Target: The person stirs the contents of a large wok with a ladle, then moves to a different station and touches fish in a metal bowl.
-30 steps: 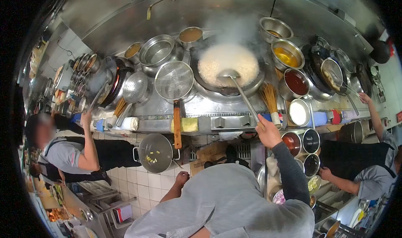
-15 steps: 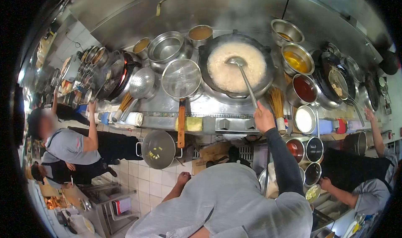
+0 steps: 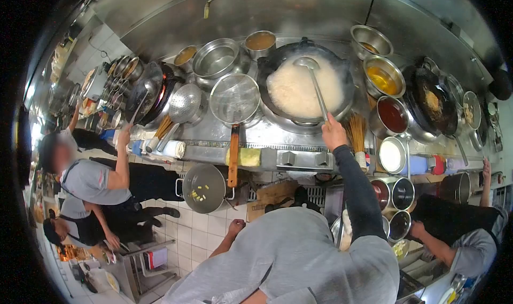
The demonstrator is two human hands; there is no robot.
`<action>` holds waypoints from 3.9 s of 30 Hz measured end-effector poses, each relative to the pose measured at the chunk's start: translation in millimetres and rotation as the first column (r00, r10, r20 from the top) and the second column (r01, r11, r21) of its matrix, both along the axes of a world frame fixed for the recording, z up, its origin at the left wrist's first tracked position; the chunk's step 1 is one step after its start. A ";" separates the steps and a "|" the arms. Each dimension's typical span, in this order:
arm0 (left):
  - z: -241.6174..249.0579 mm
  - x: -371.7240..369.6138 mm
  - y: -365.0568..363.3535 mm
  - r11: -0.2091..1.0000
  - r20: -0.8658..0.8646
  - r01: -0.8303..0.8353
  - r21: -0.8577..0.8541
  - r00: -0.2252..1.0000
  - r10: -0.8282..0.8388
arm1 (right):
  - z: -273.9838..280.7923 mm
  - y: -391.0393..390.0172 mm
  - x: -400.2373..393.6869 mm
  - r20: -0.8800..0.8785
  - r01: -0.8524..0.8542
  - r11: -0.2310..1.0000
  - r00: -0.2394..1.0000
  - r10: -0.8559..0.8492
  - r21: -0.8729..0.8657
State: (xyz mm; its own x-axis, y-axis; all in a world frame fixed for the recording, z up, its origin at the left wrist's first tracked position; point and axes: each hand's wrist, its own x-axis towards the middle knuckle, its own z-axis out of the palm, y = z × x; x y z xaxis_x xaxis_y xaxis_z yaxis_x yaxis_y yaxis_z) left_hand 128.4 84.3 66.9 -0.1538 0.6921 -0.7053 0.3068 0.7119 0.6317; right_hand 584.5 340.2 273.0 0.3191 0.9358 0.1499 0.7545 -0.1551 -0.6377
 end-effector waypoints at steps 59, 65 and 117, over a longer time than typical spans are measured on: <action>-83.1 -44.5 -14.3 0.998 0.101 0.064 -0.003 0.993 -0.063 | 73.0 -153.4 -27.1 -0.552 0.051 0.991 0.826 -0.110 -0.121; -58.7 -34.1 -17.4 1.000 0.070 0.020 0.001 0.997 -0.020 | 54.6 -142.6 -42.3 -0.190 0.036 0.999 0.981 -0.029 0.029; 522.9 141.4 13.9 -0.062 -0.012 -0.342 0.938 0.147 -0.989 | -151.6 -418.3 -70.3 0.223 0.303 0.876 0.947 -0.232 -0.375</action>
